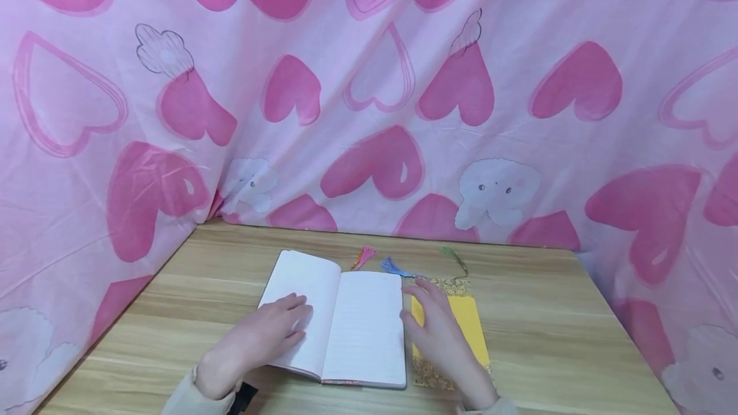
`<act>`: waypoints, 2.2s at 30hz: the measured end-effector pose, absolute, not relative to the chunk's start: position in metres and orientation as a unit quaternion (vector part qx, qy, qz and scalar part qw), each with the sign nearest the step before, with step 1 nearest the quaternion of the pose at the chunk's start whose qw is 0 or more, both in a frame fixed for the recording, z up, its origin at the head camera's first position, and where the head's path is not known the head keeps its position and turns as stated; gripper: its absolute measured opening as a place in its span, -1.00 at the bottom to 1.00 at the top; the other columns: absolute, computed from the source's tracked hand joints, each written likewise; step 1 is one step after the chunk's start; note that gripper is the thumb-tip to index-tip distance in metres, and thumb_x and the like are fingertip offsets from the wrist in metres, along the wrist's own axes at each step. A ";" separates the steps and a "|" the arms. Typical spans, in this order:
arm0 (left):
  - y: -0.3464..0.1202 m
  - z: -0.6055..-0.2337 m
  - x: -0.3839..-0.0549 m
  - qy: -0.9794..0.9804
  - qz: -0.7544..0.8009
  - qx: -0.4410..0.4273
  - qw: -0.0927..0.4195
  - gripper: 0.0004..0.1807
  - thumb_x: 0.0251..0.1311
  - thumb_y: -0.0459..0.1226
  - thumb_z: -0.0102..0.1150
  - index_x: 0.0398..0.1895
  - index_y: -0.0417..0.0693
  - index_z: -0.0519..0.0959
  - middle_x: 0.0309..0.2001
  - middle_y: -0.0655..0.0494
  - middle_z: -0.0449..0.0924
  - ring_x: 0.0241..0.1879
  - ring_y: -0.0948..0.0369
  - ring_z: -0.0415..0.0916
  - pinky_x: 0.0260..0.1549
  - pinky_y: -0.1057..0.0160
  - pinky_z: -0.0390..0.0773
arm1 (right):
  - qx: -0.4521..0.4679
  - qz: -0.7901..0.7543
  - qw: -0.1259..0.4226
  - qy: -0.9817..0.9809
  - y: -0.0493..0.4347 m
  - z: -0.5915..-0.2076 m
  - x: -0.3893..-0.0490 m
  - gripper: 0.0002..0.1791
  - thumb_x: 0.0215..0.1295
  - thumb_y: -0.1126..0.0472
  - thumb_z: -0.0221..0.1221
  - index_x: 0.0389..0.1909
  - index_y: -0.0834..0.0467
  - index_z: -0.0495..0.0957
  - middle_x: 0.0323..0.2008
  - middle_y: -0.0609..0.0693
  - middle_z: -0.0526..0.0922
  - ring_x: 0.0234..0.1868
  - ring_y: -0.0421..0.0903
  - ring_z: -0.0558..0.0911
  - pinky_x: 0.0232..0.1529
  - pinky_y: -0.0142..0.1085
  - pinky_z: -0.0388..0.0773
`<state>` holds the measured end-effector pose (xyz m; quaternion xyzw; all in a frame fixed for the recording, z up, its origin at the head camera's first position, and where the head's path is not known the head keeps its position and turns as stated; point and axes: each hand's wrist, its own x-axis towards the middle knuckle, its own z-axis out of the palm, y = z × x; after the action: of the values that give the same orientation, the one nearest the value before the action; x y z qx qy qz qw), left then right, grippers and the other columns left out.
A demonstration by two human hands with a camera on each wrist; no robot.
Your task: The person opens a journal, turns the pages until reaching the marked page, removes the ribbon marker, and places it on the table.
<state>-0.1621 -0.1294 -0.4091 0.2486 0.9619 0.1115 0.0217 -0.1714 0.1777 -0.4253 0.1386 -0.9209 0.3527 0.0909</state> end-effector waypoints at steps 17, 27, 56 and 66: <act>-0.130 -0.408 -0.163 0.960 0.104 0.260 0.004 -0.66 0.19 -0.25 0.30 -0.01 -0.20 0.55 0.14 -0.21 0.51 0.19 -0.15 0.42 0.13 -0.14 0.44 | 0.187 0.316 0.005 -0.930 0.139 -0.434 -0.172 -0.48 0.20 0.18 0.35 0.19 0.16 0.50 0.28 0.28 0.38 0.31 0.26 0.33 0.23 0.20 0.32; -0.129 -0.410 -0.161 0.961 0.096 0.259 0.007 -0.65 0.19 -0.24 0.30 0.00 -0.20 0.55 0.15 -0.21 0.50 0.20 -0.15 0.42 0.13 -0.13 0.45 | 0.268 0.222 -0.142 -0.927 0.133 -0.450 -0.161 0.06 -0.12 -0.10 0.49 0.43 0.15 0.27 0.46 0.33 0.06 0.45 0.36 -0.02 0.31 0.38 -0.05; -0.101 -0.412 -0.151 0.947 0.049 0.293 -0.125 -0.32 0.31 0.29 -0.12 0.09 -0.05 0.59 0.09 -0.03 0.58 0.18 0.01 0.46 0.14 -0.06 0.43 | 0.217 0.334 0.081 -0.914 0.126 -0.447 -0.167 -0.55 -0.06 0.52 0.35 -0.10 0.14 0.61 0.33 0.33 0.32 0.39 0.41 0.12 0.29 0.36 0.06; -0.093 -0.421 -0.154 0.895 0.049 0.351 -0.272 -0.15 0.10 0.38 0.06 0.31 0.04 0.46 0.25 -0.05 0.46 0.20 -0.02 0.43 0.09 -0.10 0.46 | 0.174 0.403 0.117 -0.891 0.104 -0.453 -0.165 -0.05 -0.28 0.45 0.52 0.29 0.20 0.37 0.44 0.47 -0.06 0.41 0.46 0.02 0.16 0.30 0.32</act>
<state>-0.1543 -0.0929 -0.4211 0.3511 0.8946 0.0492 -0.2719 -0.1647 0.1036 -0.4527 0.1741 -0.8910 0.4026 0.1174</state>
